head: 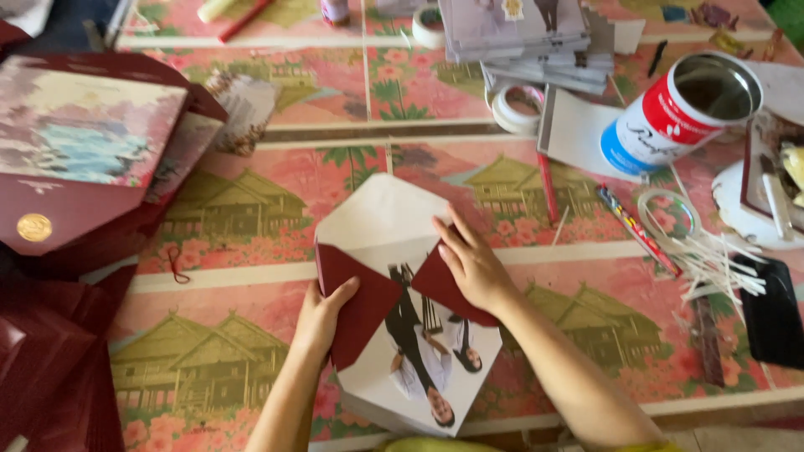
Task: The person assembles a stack of maroon invitations by inserting white inner cards into the envelopes. They align the stack, insert the cards, and then use a white zip tie to secure the bundle together.
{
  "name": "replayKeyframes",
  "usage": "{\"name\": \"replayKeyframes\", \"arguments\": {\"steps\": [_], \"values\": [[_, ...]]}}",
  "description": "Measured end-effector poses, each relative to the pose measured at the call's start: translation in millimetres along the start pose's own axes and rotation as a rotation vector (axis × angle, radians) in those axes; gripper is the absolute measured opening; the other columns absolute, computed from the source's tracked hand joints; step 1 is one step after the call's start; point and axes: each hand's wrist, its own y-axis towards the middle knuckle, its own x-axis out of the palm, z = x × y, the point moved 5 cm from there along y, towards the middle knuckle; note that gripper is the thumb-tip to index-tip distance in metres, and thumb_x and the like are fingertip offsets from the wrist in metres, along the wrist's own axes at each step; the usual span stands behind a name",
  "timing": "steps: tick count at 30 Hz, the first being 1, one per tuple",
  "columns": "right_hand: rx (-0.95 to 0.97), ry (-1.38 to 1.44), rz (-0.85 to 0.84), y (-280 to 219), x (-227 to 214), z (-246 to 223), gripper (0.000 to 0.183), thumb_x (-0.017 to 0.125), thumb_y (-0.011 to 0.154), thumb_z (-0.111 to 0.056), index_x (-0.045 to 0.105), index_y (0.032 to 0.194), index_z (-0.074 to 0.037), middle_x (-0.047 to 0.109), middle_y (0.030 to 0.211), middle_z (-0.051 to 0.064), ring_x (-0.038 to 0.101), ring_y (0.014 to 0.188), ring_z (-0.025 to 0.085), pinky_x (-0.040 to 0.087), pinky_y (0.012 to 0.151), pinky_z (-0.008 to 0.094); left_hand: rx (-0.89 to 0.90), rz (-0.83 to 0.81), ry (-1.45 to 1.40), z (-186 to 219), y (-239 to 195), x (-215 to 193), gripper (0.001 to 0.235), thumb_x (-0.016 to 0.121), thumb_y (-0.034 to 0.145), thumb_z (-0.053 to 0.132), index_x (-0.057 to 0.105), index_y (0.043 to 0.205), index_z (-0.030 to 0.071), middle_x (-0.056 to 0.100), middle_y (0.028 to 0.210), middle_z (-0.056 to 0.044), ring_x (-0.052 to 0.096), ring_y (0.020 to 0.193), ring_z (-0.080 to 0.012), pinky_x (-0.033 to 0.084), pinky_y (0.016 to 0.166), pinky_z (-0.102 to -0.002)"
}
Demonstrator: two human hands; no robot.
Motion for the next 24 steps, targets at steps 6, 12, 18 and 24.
{"name": "replayKeyframes", "arguments": {"steps": [6, 12, 18, 24], "values": [[-0.059, 0.144, 0.021, 8.6, -20.8, 4.3, 0.049, 0.050, 0.097, -0.019, 0.040, 0.145, -0.015, 0.025, 0.153, 0.019, 0.025, 0.137, 0.039, 0.023, 0.112, 0.049, 0.071, 0.034, 0.074, 13.4, -13.5, -0.5, 0.061, 0.080, 0.074, 0.030, 0.054, 0.121, -0.001, 0.062, 0.100, -0.025, 0.065, 0.089, -0.0345, 0.053, 0.068, -0.046], [-0.180, 0.084, 0.388, 17.0, -78.9, -41.9, 0.050, 0.034, 0.106, -0.027, 0.029, 0.151, -0.007, 0.019, 0.158, 0.009, 0.014, 0.146, 0.026, 0.011, 0.122, 0.039, 0.109, 0.023, 0.186, 18.0, -9.3, -1.3, 0.058, 0.077, 0.075, 0.030, 0.054, 0.117, -0.003, 0.060, 0.100, -0.026, 0.064, 0.094, -0.0368, 0.052, 0.070, -0.046], [-0.129, -0.085, 0.116, 0.3, 8.6, -5.2, 0.055, 0.050, 0.097, -0.031, 0.036, 0.147, -0.014, 0.030, 0.153, 0.012, 0.021, 0.141, 0.034, 0.017, 0.113, 0.047, 0.073, 0.055, 0.187, 20.8, -15.8, 0.1, 0.054, 0.079, 0.074, 0.030, 0.057, 0.113, 0.000, 0.063, 0.096, -0.023, 0.066, 0.089, -0.0347, 0.053, 0.067, -0.044], [-0.030, 0.431, 0.167, -0.7, -84.4, -11.7, 0.060, 0.049, 0.096, -0.020, 0.025, 0.150, -0.013, 0.022, 0.156, 0.010, 0.012, 0.144, 0.030, 0.007, 0.117, 0.047, 0.380, -0.005, 0.375, 104.2, -44.3, 6.9, 0.055, 0.074, 0.070, 0.026, 0.054, 0.115, 0.001, 0.063, 0.102, -0.029, 0.059, 0.102, -0.0455, 0.046, 0.083, -0.052]]}}
